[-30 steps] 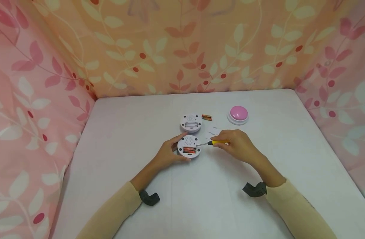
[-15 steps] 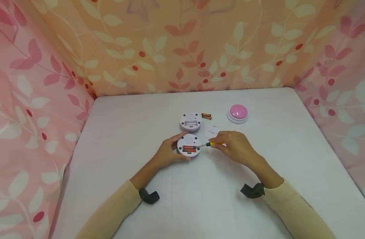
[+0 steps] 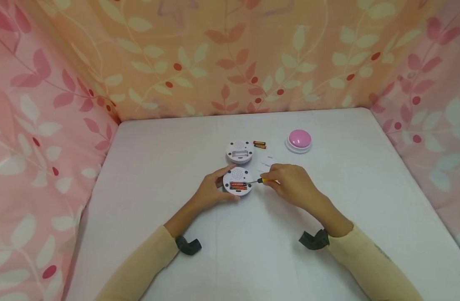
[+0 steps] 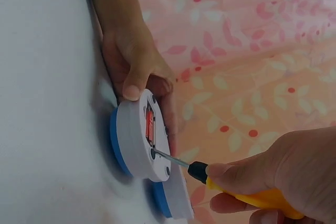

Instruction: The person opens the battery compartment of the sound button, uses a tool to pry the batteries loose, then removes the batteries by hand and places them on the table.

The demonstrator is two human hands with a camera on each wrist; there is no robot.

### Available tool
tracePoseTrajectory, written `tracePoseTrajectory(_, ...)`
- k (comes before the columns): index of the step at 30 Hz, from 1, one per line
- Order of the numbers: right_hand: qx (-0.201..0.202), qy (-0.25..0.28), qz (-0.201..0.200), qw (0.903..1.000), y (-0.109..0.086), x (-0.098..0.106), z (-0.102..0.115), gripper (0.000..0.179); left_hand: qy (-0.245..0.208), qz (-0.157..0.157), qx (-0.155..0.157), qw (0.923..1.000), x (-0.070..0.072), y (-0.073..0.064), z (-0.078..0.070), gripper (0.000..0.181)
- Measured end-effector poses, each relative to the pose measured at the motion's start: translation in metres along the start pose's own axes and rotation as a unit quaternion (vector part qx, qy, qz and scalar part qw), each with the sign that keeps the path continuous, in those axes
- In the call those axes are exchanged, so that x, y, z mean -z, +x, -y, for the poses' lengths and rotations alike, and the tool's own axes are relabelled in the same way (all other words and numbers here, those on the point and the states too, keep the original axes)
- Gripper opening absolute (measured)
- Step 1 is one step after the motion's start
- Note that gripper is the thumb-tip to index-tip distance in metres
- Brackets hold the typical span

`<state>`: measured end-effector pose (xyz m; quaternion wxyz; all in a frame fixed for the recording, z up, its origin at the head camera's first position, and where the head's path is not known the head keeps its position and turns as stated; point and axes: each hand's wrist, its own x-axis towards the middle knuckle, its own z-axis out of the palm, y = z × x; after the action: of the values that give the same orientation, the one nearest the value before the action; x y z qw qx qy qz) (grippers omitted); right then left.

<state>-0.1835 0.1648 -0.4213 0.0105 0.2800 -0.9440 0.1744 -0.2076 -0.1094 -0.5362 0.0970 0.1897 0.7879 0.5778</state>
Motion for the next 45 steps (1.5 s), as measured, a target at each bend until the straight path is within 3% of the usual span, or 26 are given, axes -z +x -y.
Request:
tracePoseTrajectory(6,0.011,0.010,-0.001,0.9999,0.007,0.000,0.000,0.021,0.005,-0.001,0.013,0.9999,-0.001,0.000,-0.001,0.100)
tracePoseTrajectory(13,-0.017,0.096,-0.009,0.9952,0.007,-0.009,-0.016,0.020,-0.011,-0.003,0.010,0.9999,0.002,-0.001,-0.002,0.100)
tracePoseTrajectory(21,-0.021,0.155,-0.035,0.9870,0.005,-0.016,-0.022,0.019,-0.024,-0.004,0.003,0.9997,0.004,0.000,0.002,0.101)
tracePoseTrajectory(45,-0.058,0.255,-0.037,0.9646,0.007,-0.035,-0.046,0.019,-0.039,-0.012,0.006,0.9992,0.005,0.000,0.001,0.100)
